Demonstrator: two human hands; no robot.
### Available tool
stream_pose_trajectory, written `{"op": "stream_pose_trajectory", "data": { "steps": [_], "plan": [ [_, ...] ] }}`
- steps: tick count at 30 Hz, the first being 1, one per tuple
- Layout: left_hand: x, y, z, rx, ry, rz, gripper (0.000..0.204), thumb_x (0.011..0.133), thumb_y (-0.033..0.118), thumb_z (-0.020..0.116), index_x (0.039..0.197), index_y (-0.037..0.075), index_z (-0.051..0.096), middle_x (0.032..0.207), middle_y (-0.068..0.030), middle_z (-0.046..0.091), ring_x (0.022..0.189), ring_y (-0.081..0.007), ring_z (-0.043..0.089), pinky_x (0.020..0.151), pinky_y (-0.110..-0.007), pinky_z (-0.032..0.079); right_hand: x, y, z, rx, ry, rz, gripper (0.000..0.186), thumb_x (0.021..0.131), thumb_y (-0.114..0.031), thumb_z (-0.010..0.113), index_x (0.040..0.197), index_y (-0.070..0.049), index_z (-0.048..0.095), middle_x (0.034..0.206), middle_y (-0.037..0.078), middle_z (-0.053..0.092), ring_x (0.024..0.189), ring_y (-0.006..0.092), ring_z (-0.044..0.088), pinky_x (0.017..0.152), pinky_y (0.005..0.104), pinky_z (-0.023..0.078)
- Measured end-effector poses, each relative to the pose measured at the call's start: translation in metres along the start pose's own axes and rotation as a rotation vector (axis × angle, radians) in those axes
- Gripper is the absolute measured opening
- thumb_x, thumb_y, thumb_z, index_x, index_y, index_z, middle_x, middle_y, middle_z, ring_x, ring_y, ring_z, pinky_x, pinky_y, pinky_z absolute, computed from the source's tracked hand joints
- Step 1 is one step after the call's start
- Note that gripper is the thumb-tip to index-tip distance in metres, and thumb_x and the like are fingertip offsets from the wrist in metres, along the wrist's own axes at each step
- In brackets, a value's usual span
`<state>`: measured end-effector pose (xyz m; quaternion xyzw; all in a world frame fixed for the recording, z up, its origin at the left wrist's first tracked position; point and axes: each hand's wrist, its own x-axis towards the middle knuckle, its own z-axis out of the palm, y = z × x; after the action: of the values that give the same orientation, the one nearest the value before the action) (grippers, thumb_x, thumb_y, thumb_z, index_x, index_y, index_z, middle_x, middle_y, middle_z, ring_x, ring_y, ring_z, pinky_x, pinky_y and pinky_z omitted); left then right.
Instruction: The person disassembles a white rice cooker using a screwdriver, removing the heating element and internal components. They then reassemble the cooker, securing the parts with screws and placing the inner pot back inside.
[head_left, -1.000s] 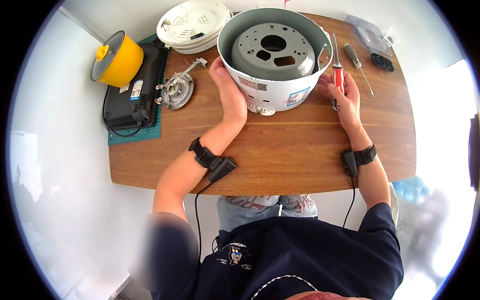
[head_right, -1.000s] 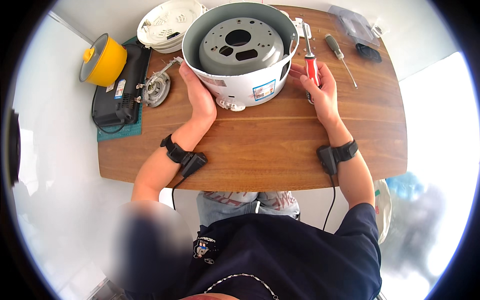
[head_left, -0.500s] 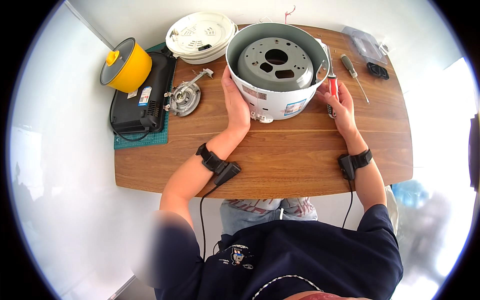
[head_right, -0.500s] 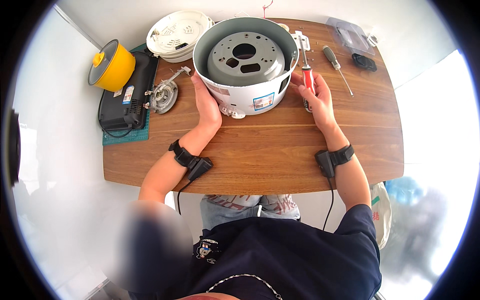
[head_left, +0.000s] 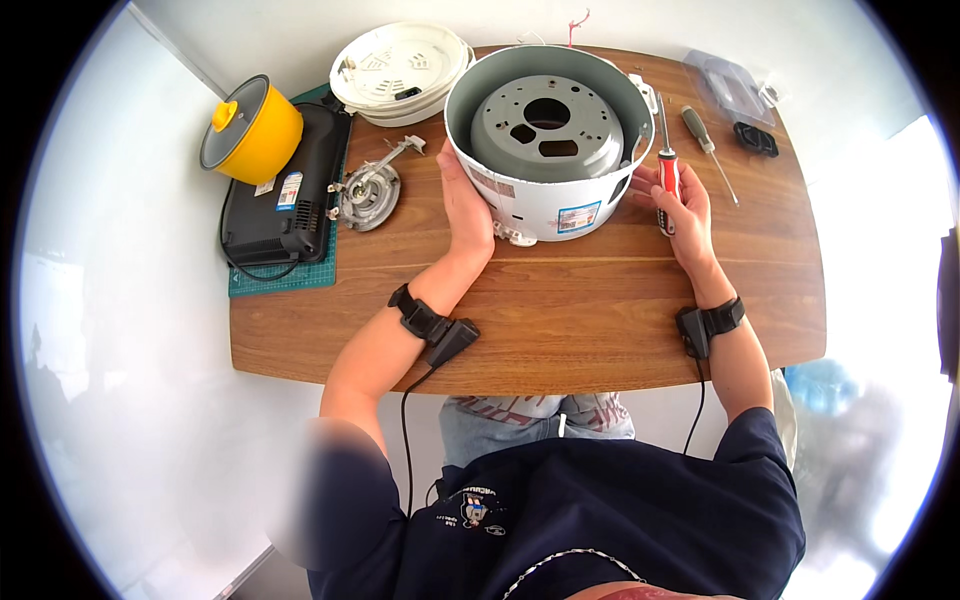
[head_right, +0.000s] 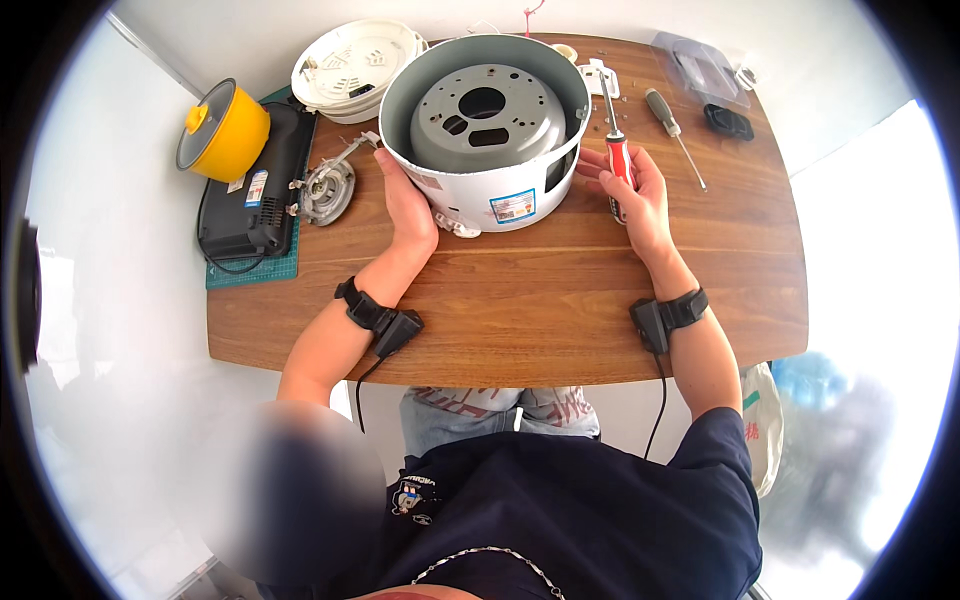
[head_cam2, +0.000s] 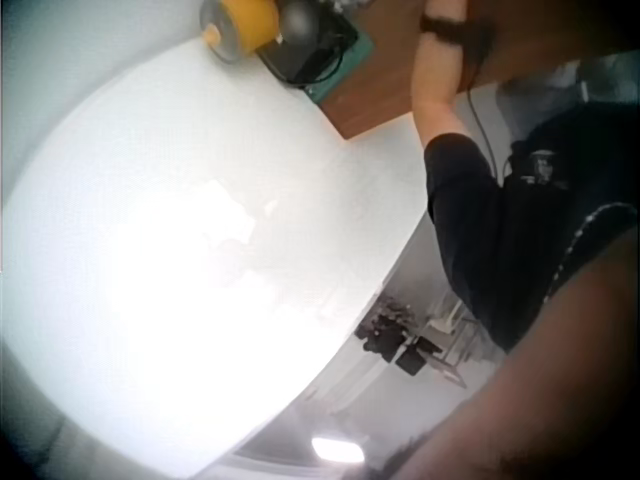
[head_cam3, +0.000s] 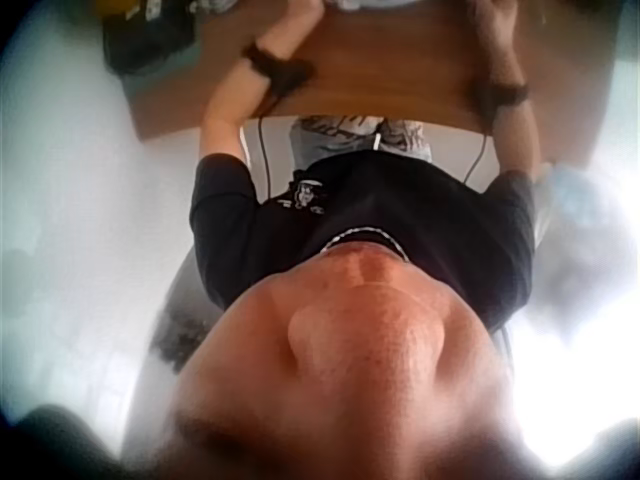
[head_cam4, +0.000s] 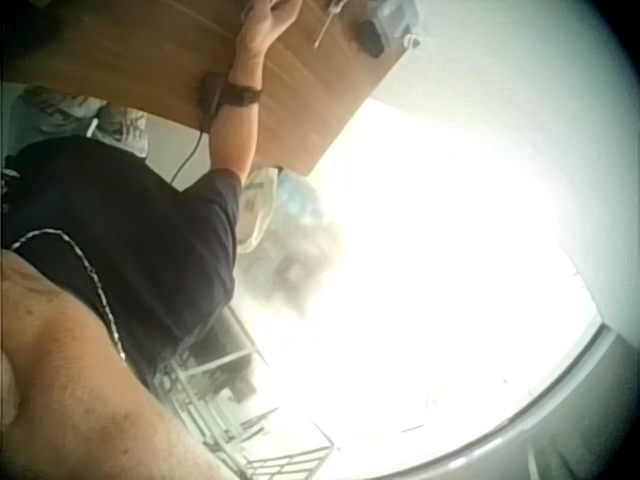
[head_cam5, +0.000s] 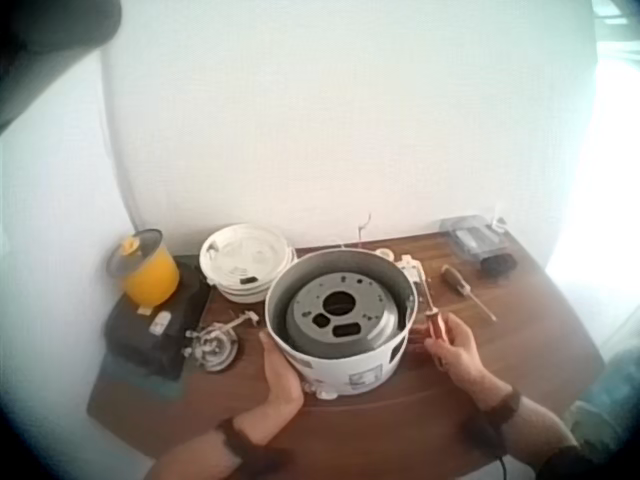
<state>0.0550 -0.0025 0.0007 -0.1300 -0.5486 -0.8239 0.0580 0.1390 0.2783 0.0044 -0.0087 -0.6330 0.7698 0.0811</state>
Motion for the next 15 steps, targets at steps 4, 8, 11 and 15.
{"op": "stream_pose_trajectory", "data": {
  "steps": [4, 8, 11, 15],
  "plan": [
    [0.0, -0.003, -0.001, 0.041, 0.026, -0.009, 0.071, 0.113, 0.055, 0.019, 0.155, 0.001, 0.035, 0.153, -0.0125, 0.046, 0.14, -0.0217, 0.044, 0.118, -0.037, 0.033, -0.001, 0.003, -0.001, -0.002, 0.028, 0.005, 0.03, 0.099, -0.005, 0.06, 0.127, 0.002, 0.051, 0.136, 0.025, 0.063, 0.125, 0.0327, 0.065, 0.103, 0.0413, 0.052],
    [-0.005, -0.001, -0.003, 0.122, -0.011, 0.009, 0.069, 0.113, 0.053, 0.019, 0.155, 0.001, 0.036, 0.152, -0.0125, 0.047, 0.14, -0.022, 0.044, 0.118, -0.036, 0.032, -0.008, 0.0, 0.001, -0.067, 0.05, 0.018, 0.03, 0.099, -0.004, 0.06, 0.127, 0.003, 0.05, 0.138, 0.024, 0.063, 0.123, 0.0311, 0.066, 0.104, 0.0406, 0.051],
    [-0.005, 0.005, -0.003, 0.106, -0.017, -0.025, 0.067, 0.114, 0.051, 0.019, 0.155, 0.001, 0.036, 0.152, -0.0123, 0.046, 0.14, -0.0223, 0.043, 0.118, -0.037, 0.032, -0.011, -0.002, 0.004, -0.066, 0.052, 0.032, 0.031, 0.099, -0.003, 0.059, 0.128, 0.003, 0.05, 0.139, 0.025, 0.062, 0.126, 0.0302, 0.064, 0.106, 0.0414, 0.051],
    [-0.011, 0.001, -0.002, 0.127, 0.03, -0.019, 0.064, 0.115, 0.047, 0.014, 0.154, 0.003, 0.037, 0.154, -0.0102, 0.046, 0.139, -0.0195, 0.044, 0.119, -0.036, 0.033, -0.012, -0.003, 0.005, -0.074, 0.071, 0.041, 0.029, 0.099, -0.001, 0.058, 0.127, 0.003, 0.05, 0.138, 0.025, 0.062, 0.126, 0.0303, 0.063, 0.108, 0.0421, 0.05]
  ]
}}
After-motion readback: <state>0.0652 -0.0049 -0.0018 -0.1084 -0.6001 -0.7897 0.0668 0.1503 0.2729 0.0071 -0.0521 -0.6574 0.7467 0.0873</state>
